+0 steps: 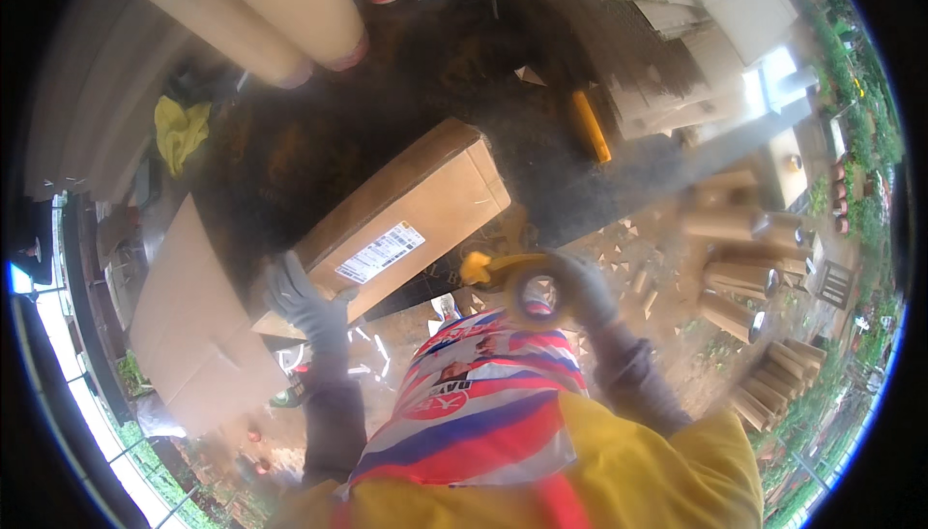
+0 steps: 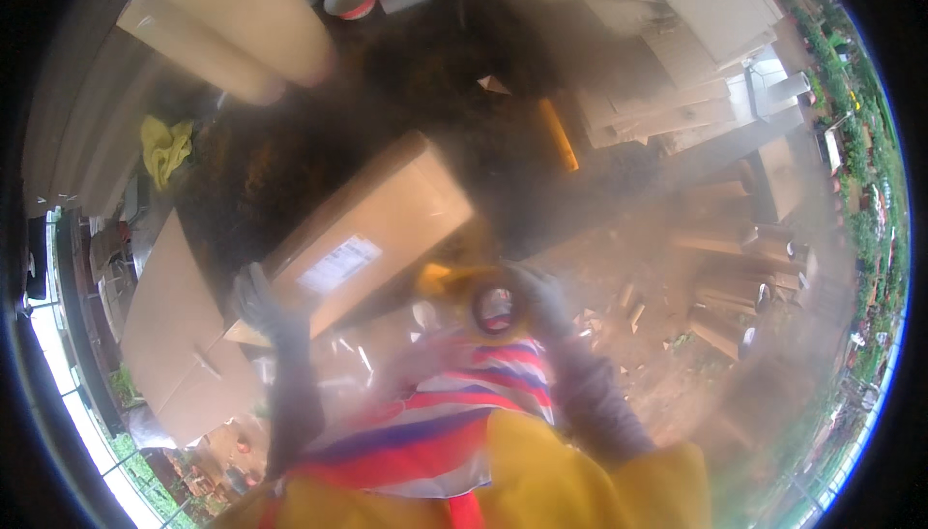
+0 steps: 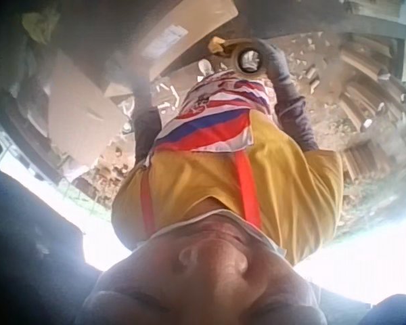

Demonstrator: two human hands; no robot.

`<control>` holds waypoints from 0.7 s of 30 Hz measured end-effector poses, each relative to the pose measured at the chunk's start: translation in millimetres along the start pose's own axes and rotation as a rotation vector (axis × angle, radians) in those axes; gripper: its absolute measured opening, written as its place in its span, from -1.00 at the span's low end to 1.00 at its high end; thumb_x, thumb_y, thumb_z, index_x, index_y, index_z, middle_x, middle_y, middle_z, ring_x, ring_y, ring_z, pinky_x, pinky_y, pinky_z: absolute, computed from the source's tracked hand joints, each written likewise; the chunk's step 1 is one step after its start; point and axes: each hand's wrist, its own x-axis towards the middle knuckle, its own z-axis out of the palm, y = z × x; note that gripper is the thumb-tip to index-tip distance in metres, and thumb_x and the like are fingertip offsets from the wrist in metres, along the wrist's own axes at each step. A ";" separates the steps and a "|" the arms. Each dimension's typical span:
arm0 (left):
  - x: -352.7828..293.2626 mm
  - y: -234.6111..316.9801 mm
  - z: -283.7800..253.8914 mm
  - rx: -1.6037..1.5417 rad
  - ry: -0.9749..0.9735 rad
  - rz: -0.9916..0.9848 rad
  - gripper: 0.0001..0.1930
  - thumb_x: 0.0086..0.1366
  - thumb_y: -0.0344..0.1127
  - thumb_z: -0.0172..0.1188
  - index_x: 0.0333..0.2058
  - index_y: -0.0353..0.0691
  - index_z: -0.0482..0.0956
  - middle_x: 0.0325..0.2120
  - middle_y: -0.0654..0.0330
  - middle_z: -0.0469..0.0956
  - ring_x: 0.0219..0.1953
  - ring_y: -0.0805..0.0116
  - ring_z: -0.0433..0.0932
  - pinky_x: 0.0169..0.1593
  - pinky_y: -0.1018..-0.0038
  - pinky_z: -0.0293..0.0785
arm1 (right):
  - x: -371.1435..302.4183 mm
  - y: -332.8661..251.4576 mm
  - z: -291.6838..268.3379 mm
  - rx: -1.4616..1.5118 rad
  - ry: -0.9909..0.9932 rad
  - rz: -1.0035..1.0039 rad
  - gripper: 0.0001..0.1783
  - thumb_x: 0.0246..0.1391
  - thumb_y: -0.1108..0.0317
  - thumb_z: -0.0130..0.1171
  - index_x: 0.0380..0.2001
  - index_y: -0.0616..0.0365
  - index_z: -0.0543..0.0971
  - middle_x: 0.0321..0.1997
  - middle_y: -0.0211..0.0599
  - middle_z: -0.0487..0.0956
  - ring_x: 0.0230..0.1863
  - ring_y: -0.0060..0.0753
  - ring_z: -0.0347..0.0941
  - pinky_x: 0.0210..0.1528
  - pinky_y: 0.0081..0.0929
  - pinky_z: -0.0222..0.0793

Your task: The person tapes cardboard boxes closed using a handheld tape dispenser, then places shipping labels on the sealed boxes. They repeat this process for multiple boxes, stacking the finished packages on the ground.

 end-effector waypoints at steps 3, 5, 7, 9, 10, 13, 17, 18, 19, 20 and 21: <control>-28.5 -69.4 33.9 0.022 -0.255 -0.063 0.25 -0.49 0.31 0.58 0.26 -0.12 0.32 0.12 0.05 0.39 0.21 -0.07 0.29 0.34 -0.10 0.08 | -12.9 -6.0 -20.5 -0.321 0.048 0.049 -0.55 0.03 0.57 0.20 0.05 0.22 0.59 -0.11 -0.25 0.64 -0.24 -0.42 0.57 -0.16 -0.50 0.50; -5.8 -97.8 64.3 -0.055 -0.186 -0.023 0.18 -0.43 0.26 0.59 0.23 -0.11 0.35 0.08 0.06 0.42 0.15 0.02 0.34 0.32 -0.06 0.12 | -6.6 -14.4 -12.9 -0.258 0.129 0.076 -0.54 0.02 0.60 0.18 0.06 0.23 0.58 -0.12 -0.29 0.64 -0.24 -0.44 0.56 -0.17 -0.51 0.50; 35.2 -113.3 87.1 -0.068 -0.193 -0.002 0.14 -0.41 0.19 0.61 0.22 -0.12 0.36 0.07 0.05 0.44 0.13 0.02 0.35 0.28 -0.03 0.16 | 5.2 -24.7 6.8 -0.034 0.251 0.126 -0.56 0.05 0.59 0.16 0.06 0.23 0.59 -0.15 -0.31 0.63 -0.27 -0.49 0.54 -0.22 -0.55 0.48; 72.0 -118.6 99.2 -0.076 -0.229 -0.027 0.11 -0.40 0.13 0.63 0.21 -0.12 0.38 0.07 0.03 0.45 0.12 0.00 0.36 0.25 0.00 0.20 | 11.0 -36.3 23.0 -0.155 0.322 -0.019 -0.59 0.10 0.57 0.13 0.05 0.23 0.59 -0.18 -0.35 0.61 -0.32 -0.57 0.50 -0.27 -0.60 0.44; 82.9 -119.6 100.0 -0.090 -0.185 -0.024 0.08 -0.36 0.11 0.62 0.20 -0.12 0.39 0.07 0.02 0.45 0.12 0.00 0.37 0.23 0.01 0.21 | 9.1 -42.0 27.4 -0.383 0.345 -0.182 -0.62 0.14 0.54 0.12 0.05 0.23 0.59 -0.20 -0.38 0.60 -0.34 -0.62 0.47 -0.31 -0.64 0.41; 57.7 -110.3 88.3 -0.084 -0.114 -0.094 -0.10 -0.20 0.06 0.58 0.16 -0.08 0.45 0.07 0.05 0.46 0.09 -0.02 0.38 0.15 0.09 0.28 | -13.5 -53.3 19.7 -0.785 0.383 -0.360 -0.66 0.24 0.48 0.07 0.05 0.25 0.59 -0.19 -0.44 0.59 -0.38 -0.68 0.43 -0.35 -0.69 0.37; -73.7 -93.5 60.8 -0.163 0.058 0.072 -0.59 0.12 -0.21 0.40 -0.04 -0.06 0.57 0.00 0.17 0.51 0.06 0.02 0.46 0.15 0.05 0.37 | -54.3 -51.7 -12.5 -0.278 0.469 0.109 -0.69 0.29 0.43 0.06 0.05 0.24 0.59 -0.11 -0.42 0.61 -0.21 -0.59 0.49 -0.18 -0.63 0.43; -105.5 -89.9 60.3 -0.148 0.044 0.156 -0.60 0.11 -0.22 0.38 -0.05 -0.05 0.57 -0.02 0.19 0.52 0.03 0.03 0.48 0.13 0.06 0.39 | -59.7 -48.6 -19.9 -0.046 0.496 0.168 -0.69 0.30 0.41 0.07 0.05 0.23 0.59 -0.09 -0.41 0.61 -0.15 -0.57 0.50 -0.12 -0.61 0.45; -133.4 -85.7 61.8 -0.197 0.034 0.125 -0.61 0.10 -0.24 0.37 -0.06 -0.05 0.58 -0.04 0.21 0.53 0.01 0.04 0.49 0.10 0.07 0.40 | -62.9 -45.4 -26.9 0.021 0.520 0.187 -0.69 0.30 0.40 0.06 0.05 0.24 0.59 -0.10 -0.42 0.60 -0.14 -0.60 0.49 -0.11 -0.63 0.44; -156.7 -83.9 60.9 -0.182 0.017 0.175 -0.62 0.10 -0.24 0.37 -0.07 -0.05 0.58 -0.05 0.21 0.53 0.00 0.05 0.49 0.09 0.08 0.41 | -63.9 -42.6 -33.6 -0.048 0.532 0.151 -0.68 0.26 0.43 0.07 0.05 0.23 0.58 -0.12 -0.40 0.60 -0.16 -0.57 0.48 -0.13 -0.60 0.43; -172.7 -85.4 56.9 -0.186 -0.040 0.148 -0.63 0.11 -0.24 0.37 -0.07 -0.05 0.58 -0.06 0.22 0.53 -0.01 0.06 0.49 0.08 0.09 0.41 | -62.6 -40.1 -39.1 -0.120 0.584 0.195 -0.66 0.22 0.45 0.08 0.04 0.23 0.58 -0.15 -0.38 0.59 -0.18 -0.54 0.47 -0.15 -0.58 0.41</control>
